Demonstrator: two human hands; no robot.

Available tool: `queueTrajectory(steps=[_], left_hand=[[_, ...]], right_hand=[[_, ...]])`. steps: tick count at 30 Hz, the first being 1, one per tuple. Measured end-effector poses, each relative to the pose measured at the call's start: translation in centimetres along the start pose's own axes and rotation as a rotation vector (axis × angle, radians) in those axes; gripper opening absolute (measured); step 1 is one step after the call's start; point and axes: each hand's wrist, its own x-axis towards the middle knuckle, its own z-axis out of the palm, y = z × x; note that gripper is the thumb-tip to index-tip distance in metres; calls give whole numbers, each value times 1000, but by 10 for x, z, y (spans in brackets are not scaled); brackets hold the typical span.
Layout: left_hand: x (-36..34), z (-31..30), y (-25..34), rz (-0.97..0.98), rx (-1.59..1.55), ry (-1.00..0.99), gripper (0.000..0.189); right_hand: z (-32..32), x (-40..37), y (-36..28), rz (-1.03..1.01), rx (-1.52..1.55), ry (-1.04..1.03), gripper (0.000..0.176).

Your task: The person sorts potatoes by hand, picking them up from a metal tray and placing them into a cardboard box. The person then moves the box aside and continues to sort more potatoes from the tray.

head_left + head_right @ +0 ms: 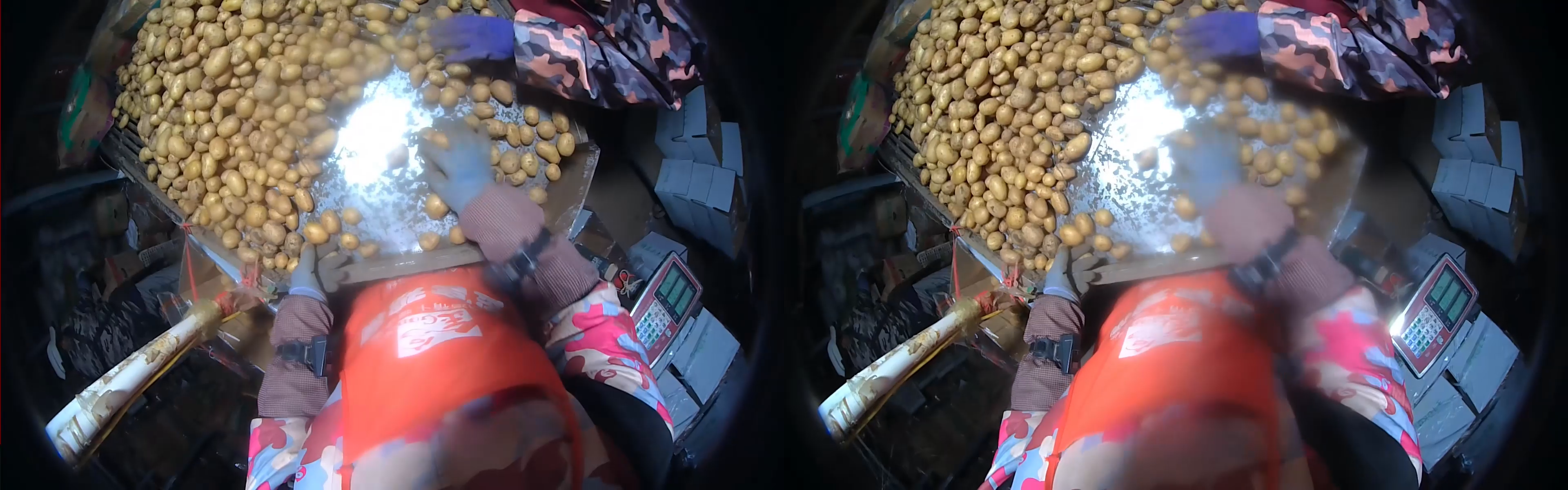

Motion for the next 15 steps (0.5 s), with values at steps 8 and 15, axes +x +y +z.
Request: queueTrajectory(steps=[8,15], left_hand=[[5,-6,-1,-19,-41,-18,66],[2,-2,4,-45,25,35,66]], right_hand=[[-52,-40,9,21,-254,-145,38],[-67,93,47,-22,-255,-200,39]])
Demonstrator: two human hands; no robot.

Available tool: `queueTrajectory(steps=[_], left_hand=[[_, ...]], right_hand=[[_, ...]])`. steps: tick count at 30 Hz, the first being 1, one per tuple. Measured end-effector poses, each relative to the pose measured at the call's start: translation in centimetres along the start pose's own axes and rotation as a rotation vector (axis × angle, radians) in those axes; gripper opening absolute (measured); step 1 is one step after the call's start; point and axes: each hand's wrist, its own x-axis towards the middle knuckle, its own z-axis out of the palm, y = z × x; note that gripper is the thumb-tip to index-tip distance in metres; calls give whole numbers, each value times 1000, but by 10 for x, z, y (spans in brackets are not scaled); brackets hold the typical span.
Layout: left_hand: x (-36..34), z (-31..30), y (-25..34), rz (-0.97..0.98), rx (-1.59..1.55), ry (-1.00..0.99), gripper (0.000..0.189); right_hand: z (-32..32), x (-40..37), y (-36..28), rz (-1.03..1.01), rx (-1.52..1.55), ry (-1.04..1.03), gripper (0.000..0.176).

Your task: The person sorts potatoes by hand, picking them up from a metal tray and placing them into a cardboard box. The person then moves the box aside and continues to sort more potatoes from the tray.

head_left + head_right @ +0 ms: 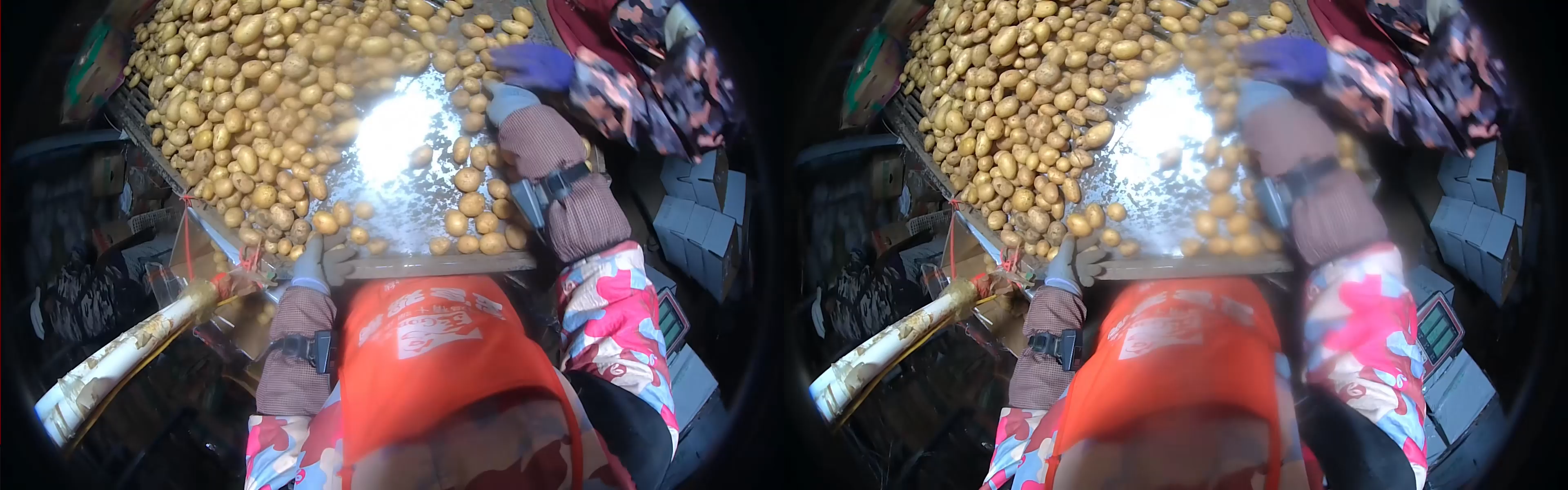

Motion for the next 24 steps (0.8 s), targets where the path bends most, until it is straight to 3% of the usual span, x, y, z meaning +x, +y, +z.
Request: queueTrajectory(steps=[9,14,18,24], left_hand=[[-13,8,6,0,-55,12,63],[-6,1,-2,13,-54,9,63],[-1,-1,-5,29,-42,23,63],[4,-5,-8,60,-33,23,63]], right_hand=[[-14,-5,-28,-105,-8,-136,42],[-44,30,-43,-104,-29,-205,43],[-76,41,-66,-258,-105,-178,43],[-3,72,-68,-266,-144,-97,35]])
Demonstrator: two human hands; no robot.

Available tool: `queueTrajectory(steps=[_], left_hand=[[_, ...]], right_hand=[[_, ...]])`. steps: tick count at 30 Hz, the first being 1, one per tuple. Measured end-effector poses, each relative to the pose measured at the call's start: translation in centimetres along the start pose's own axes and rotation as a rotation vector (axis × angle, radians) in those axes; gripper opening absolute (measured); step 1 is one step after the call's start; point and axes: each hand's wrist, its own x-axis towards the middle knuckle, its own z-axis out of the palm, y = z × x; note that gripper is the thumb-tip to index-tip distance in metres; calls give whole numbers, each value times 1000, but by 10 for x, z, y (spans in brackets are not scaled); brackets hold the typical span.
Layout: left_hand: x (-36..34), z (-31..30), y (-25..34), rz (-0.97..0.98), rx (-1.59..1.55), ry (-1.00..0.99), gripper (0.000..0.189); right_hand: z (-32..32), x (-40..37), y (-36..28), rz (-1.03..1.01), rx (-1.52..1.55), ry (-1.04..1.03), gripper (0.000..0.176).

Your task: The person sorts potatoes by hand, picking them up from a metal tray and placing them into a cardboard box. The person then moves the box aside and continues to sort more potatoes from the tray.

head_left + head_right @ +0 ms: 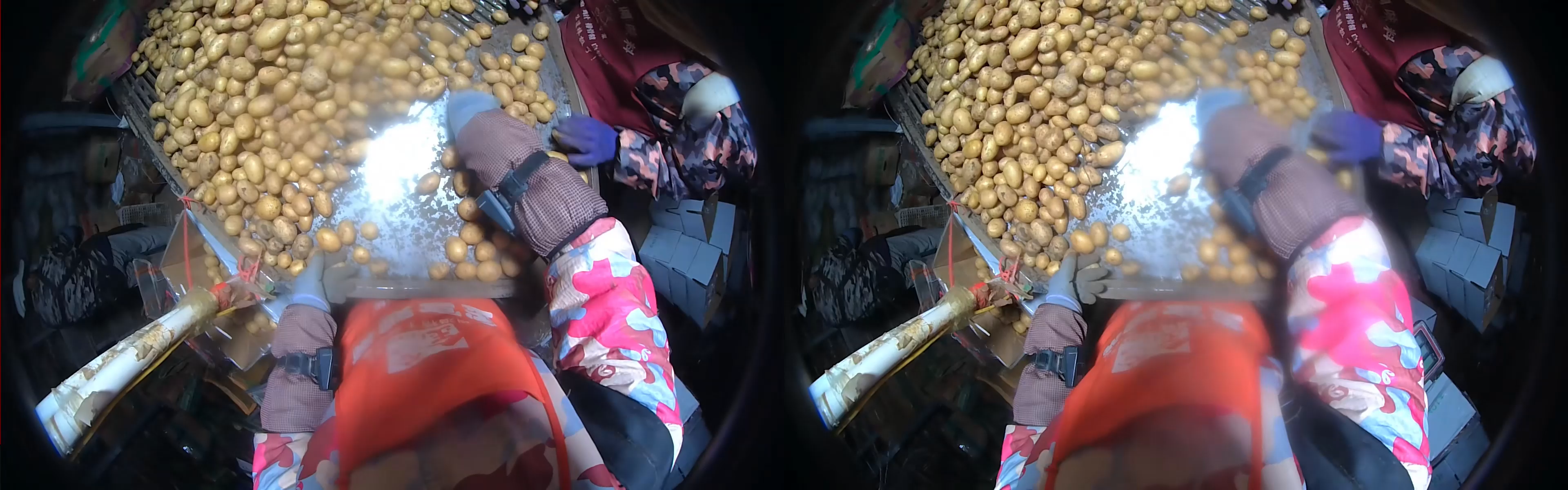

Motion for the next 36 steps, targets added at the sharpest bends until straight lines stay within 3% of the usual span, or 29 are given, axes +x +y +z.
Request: queueTrajectory(steps=[7,9,12,14,16,17,19,21,23,27,31,33,36], left_hand=[[4,-1,0,-32,-75,0,63],[-16,7,17,-86,-29,-83,61],[-8,20,1,-71,-618,-380,58],[-5,43,-7,-127,-753,-540,54],[-6,71,-6,-122,-675,-625,49],[-8,83,-8,-120,-638,-653,47],[-2,93,-21,-44,-534,-689,42],[11,90,-41,123,-366,-734,38],[7,85,-45,189,-323,-745,34],[-53,101,0,-291,-805,-580,36],[-60,110,0,-210,-691,-572,46],[-55,110,-6,-220,-683,-539,53],[-60,125,7,-181,-418,-653,51]], right_hand=[[15,5,23,107,63,29,28],[16,-8,9,119,110,59,26],[13,-57,-54,24,224,79,24],[10,-91,-99,-40,441,43,22],[0,-106,-117,-25,786,30,22],[10,-103,-106,-125,855,38,23],[27,-78,-71,19,888,125,24],[40,-24,1,288,492,185,28],[44,-14,44,271,81,137,35],[59,-4,68,158,-123,140,48],[97,2,67,186,-64,129,47],[83,-25,47,199,41,176,43],[58,-78,-11,105,274,317,38]])
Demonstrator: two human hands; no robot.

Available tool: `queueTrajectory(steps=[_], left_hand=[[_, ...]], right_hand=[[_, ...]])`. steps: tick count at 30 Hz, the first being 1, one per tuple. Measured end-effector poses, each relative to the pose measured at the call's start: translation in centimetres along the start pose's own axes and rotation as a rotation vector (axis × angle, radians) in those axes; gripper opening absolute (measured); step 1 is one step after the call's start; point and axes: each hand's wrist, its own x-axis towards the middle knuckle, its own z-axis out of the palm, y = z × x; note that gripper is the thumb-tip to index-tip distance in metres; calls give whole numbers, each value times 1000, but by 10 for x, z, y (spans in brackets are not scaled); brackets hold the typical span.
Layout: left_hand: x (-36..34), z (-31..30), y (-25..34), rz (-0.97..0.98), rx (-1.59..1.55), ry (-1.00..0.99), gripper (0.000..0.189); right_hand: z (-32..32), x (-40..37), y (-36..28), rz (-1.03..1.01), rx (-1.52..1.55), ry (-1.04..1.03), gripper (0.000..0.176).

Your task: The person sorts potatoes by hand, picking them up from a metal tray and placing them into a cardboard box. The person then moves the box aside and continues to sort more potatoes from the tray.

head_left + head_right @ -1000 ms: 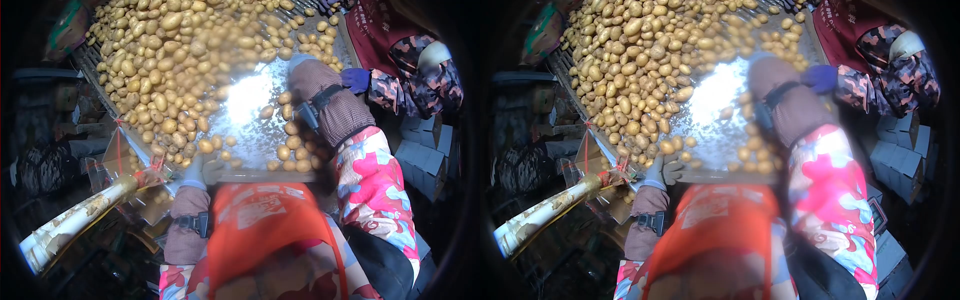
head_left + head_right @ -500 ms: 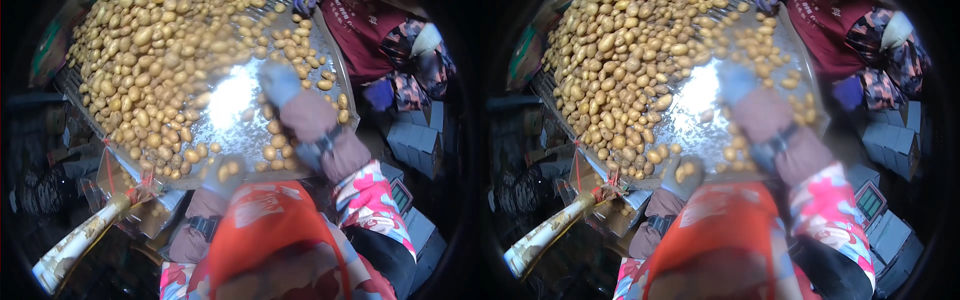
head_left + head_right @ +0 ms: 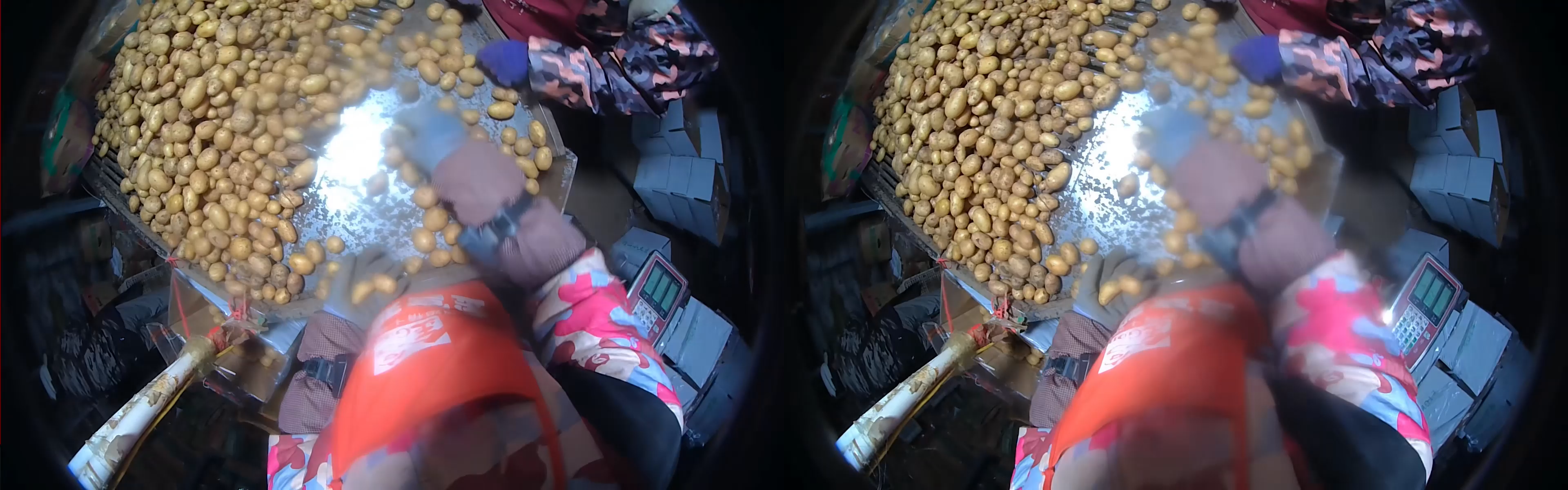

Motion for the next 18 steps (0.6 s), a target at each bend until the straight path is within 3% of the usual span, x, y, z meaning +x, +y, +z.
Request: queueTrajectory(steps=[2,5,6,7,9,10,12,13,15,18], left_hand=[[9,-13,-10,228,613,-95,65],[25,-30,-12,127,370,76,53],[23,-41,-4,62,520,53,49],[28,-59,-6,151,498,-62,44],[37,-96,-10,315,419,-306,36],[17,-55,-10,157,5,-63,35],[2,-37,-10,-23,-444,-38,36],[-1,-43,-10,-51,-476,-257,37],[-2,-36,-9,-61,-498,-448,40],[-6,-37,-6,-9,-407,-396,45]], right_hand=[[-10,-38,-45,-164,182,41,35],[-29,-88,-79,-461,371,121,31],[-32,-101,-74,-558,408,161,30],[-32,-110,-60,-434,433,154,29],[-17,-126,-20,94,543,31,30],[-19,-134,9,246,398,51,31],[-20,-145,58,422,99,73,33],[-20,-145,70,478,15,62,35],[-18,-137,58,472,-20,57,37],[-5,-122,-2,330,39,62,42]])
